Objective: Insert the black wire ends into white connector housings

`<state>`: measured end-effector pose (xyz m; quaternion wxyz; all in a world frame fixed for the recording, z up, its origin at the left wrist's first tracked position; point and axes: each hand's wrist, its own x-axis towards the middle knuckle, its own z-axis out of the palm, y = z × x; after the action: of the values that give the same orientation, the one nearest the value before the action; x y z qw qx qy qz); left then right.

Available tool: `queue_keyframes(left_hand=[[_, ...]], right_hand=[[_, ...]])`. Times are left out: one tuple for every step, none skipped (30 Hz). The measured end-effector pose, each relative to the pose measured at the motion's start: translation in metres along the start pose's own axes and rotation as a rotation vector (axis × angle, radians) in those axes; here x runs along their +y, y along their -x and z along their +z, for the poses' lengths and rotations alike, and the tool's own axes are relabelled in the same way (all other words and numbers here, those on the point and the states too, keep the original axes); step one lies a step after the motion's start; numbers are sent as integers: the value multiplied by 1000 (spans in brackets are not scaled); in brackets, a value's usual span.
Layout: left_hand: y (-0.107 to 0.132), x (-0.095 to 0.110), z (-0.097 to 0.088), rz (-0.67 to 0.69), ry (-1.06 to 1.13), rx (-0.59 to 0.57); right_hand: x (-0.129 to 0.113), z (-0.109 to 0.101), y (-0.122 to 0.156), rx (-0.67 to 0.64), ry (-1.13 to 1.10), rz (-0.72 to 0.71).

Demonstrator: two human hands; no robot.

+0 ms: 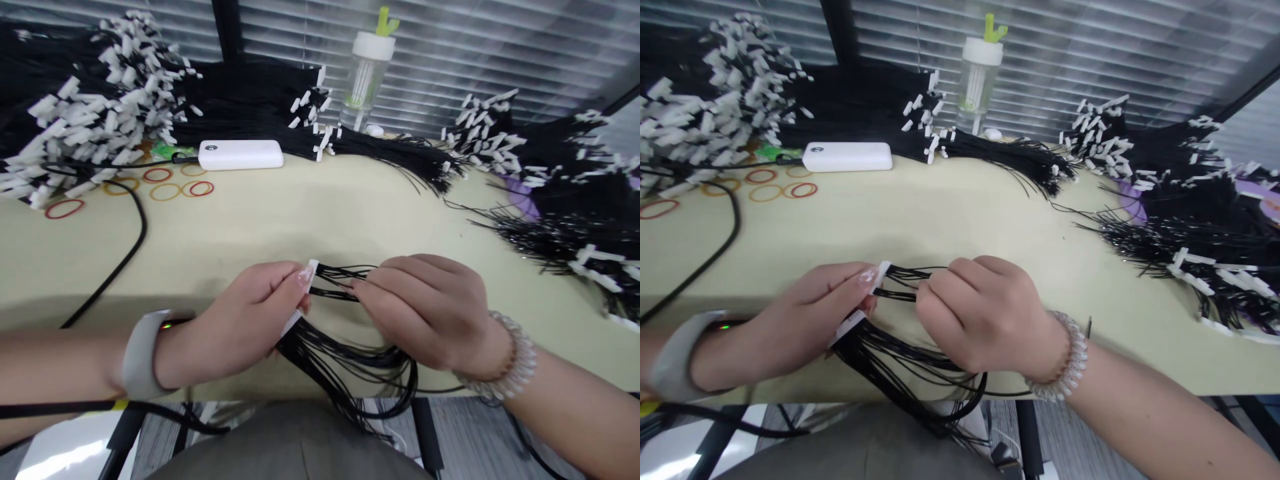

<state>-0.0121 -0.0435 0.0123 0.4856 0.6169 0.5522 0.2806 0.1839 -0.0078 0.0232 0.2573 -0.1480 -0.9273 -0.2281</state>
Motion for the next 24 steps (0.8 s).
queue_keyframes(left_hand=[[0, 0, 0, 13, -18, -12], [0, 0, 0, 30, -39, -25], [-1, 1, 0, 51, -63, -34], [0, 1, 0, 72, -89, -38], [0, 2, 0, 92, -113, -40], [0, 2, 0, 109, -134, -35], [1, 3, 0, 123, -151, -27], [1, 3, 1, 131, -167, -22], [1, 4, 1, 135, -179, -18], [1, 4, 1, 135, -190, -19], [1, 4, 1, 134, -199, -19], [1, 5, 2, 135, -204, -24], [1, 5, 1, 140, -206, -28], [1, 5, 1, 146, -205, -36], [1, 5, 1, 155, -205, -41], [1, 5, 1, 164, -205, -44], [1, 5, 0, 171, -205, -46], [0, 5, 0, 171, -207, -47], [0, 4, 0, 169, -205, -44], [0, 4, 0, 163, -201, -44], [0, 4, 0, 156, -195, -44], [0, 3, 0, 151, -189, -46], [0, 3, 0, 151, -185, -45], [0, 3, 0, 156, -181, -40]], right_hand=[[0, 1, 0, -18, -14, 28], [-1, 3, 1, -32, -26, 47], [-1, 4, 1, -44, -38, 58], [-2, 5, 1, -56, -51, 59], [-2, 5, 1, -61, -65, 55], [-2, 6, 0, -61, -77, 50], [-3, 6, 0, -56, -85, 46], [-3, 6, 0, -48, -90, 43], [-3, 6, 0, -36, -91, 40], [-4, 6, 0, -24, -94, 36], [-4, 5, -1, -14, -97, 30], [-5, 5, -1, -8, -99, 26], [-5, 5, -1, -6, -101, 22], [-5, 4, -1, -13, -106, 19], [-6, 4, -1, -18, -111, 15], [-6, 4, -1, -22, -115, 11], [-6, 4, -1, -26, -117, 9], [-6, 4, -1, -32, -118, 14], [-5, 4, 0, -32, -119, 25], [-5, 5, 0, -33, -124, 50], [-4, 5, 0, -36, -135, 85], [-4, 6, 0, -44, -155, 129], [-3, 6, 0, -50, -181, 170], [-3, 6, 0, -58, -211, 204]])
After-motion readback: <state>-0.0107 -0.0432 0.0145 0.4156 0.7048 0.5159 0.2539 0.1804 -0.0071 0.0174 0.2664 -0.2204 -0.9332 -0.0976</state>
